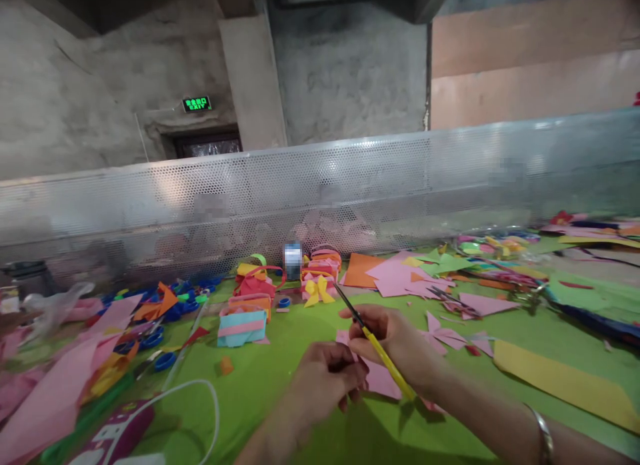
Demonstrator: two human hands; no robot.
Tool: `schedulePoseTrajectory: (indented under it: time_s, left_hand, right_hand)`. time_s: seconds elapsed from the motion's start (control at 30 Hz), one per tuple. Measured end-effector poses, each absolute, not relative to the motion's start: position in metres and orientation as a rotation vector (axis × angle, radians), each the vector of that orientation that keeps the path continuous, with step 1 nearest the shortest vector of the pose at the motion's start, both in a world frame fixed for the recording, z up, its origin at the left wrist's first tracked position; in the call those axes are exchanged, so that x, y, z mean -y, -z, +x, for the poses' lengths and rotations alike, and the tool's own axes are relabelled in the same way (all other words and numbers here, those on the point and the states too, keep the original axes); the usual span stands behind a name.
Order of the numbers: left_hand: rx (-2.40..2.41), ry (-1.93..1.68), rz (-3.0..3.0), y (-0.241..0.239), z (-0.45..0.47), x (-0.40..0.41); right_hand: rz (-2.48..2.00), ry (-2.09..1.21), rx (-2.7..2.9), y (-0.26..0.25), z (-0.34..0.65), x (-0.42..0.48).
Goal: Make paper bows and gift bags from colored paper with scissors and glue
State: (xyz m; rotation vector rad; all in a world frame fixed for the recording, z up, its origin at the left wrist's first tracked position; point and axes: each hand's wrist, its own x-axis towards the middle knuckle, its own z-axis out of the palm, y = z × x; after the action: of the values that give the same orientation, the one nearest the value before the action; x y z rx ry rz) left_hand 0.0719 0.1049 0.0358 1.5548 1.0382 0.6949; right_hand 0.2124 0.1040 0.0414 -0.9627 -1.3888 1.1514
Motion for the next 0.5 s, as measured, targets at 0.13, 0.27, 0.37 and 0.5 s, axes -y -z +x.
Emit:
schedulePoseTrajectory:
  time_s: [0.13, 0.27, 0.37, 0.5]
  left_hand:
    - [-1.061, -0.713, 1.55, -0.0374, 0.0726, -0.1052]
    - [-1.066, -0.754, 1.466, -0.0345, 0.0721, -0.1081]
    - [-1.047, -0.798, 1.438, -0.0328, 0.0704, -0.1095]
    - [-1.042, -0.812, 1.436, -0.0343, 0.071, -0.1084]
  right_hand:
    - [-0.948, -1.153, 1.301, -0.0425, 0.214, -0.1054]
    - [-0.918, -1.187, 1.216, -0.0446, 0.2152, -0.105]
    - [-0.91, -1.22, 1.185, -0.0458, 0.2154, -0.1042]
    - [-0.91, -1.239, 1.168, -0.0453, 0.2151, -0.1039]
